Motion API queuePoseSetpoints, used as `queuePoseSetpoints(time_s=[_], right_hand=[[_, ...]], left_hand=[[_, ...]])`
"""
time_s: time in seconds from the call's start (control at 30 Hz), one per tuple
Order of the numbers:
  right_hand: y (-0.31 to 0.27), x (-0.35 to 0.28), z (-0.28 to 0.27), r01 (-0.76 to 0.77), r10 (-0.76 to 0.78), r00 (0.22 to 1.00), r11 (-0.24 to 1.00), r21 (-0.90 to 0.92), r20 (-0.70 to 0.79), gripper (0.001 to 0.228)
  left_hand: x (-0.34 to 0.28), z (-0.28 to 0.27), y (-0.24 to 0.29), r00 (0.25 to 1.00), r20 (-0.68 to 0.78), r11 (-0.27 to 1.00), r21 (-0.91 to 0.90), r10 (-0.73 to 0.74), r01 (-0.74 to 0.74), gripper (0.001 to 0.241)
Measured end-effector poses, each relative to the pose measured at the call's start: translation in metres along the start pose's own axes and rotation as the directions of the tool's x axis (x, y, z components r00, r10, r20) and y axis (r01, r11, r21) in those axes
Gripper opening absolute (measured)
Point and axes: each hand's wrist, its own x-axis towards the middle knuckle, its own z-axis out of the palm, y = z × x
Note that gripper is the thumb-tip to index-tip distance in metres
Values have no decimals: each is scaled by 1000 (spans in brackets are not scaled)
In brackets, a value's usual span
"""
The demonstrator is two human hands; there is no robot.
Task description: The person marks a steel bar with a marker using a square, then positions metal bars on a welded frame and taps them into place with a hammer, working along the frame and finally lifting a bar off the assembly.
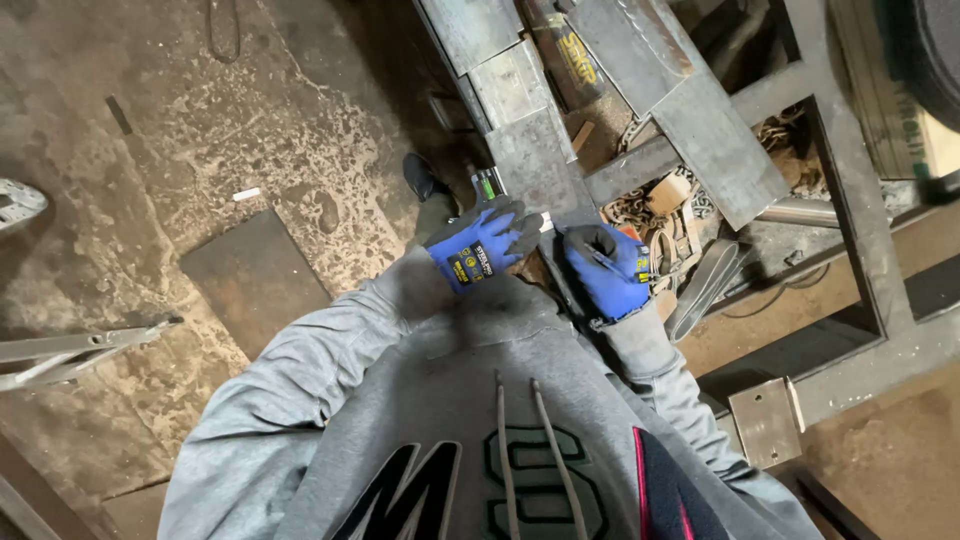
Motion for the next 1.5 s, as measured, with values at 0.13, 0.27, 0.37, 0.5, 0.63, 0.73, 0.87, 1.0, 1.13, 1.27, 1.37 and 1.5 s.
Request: queuePoseSetpoints(time_s=[0.13, 0.27, 0.37, 0.5, 0.63, 0.73, 0.87, 1.0, 1.13, 1.27, 1.37, 1.5], right_hand=[[-28, 5, 3, 34, -43, 998, 987, -159, -53, 23], [-35, 6, 1, 96, -103, 994, 982, -163, -35, 20], [-32, 7, -1, 214, -216, 976, 966, -143, 1, 20], [-26, 5, -6, 81, -75, 994, 993, -87, 76, 22], [-8, 13, 0, 109, -108, 994, 994, -15, 23, 24], [-19, 15, -1, 46, -47, 999, 993, -108, -5, 21], [-26, 15, 1, 74, -89, 995, 966, -249, -48, 19], [11, 13, -1, 170, -169, 985, 984, -60, 20, 17], [-4, 15, 1, 150, -150, 989, 980, -130, 9, 19], [-8, 14, 2, 10, -10, 1000, 999, -35, -27, 17], [-6, 17, 8, 1, -6, 998, 996, -84, -62, 17], [-24, 13, 0, -11, 7, 1000, 985, -175, -24, 15]], left_hand=[[0, 1, 5, 1000, 23, 999, -40, -19, 20, 55], [1, -2, 0, 999, 38, 997, -66, -32, 34, 57], [3, -3, 1, 1000, 9, 997, -75, -27, 28, 57], [2, -5, -5, 999, -37, 997, -76, -28, 25, 56], [3, -7, -3, 997, -70, 996, -87, -27, 21, 56], [4, -8, -6, 995, -100, 996, -87, -19, 10, 56], [5, -11, -9, 988, -150, 996, -91, -24, 11, 55], [4, -16, -11, 987, -161, 996, -84, -18, 4, 55], [5, -22, -10, 988, -155, 998, -68, -19, 9, 56], [5, -25, -15, 989, -150, 999, -43, -8, 2, 56], [3, -27, -15, 990, -143, 1000, -31, -7, 2, 57], [3, -23, -18, 991, -135, 1000, -11, 3, -4, 57]])
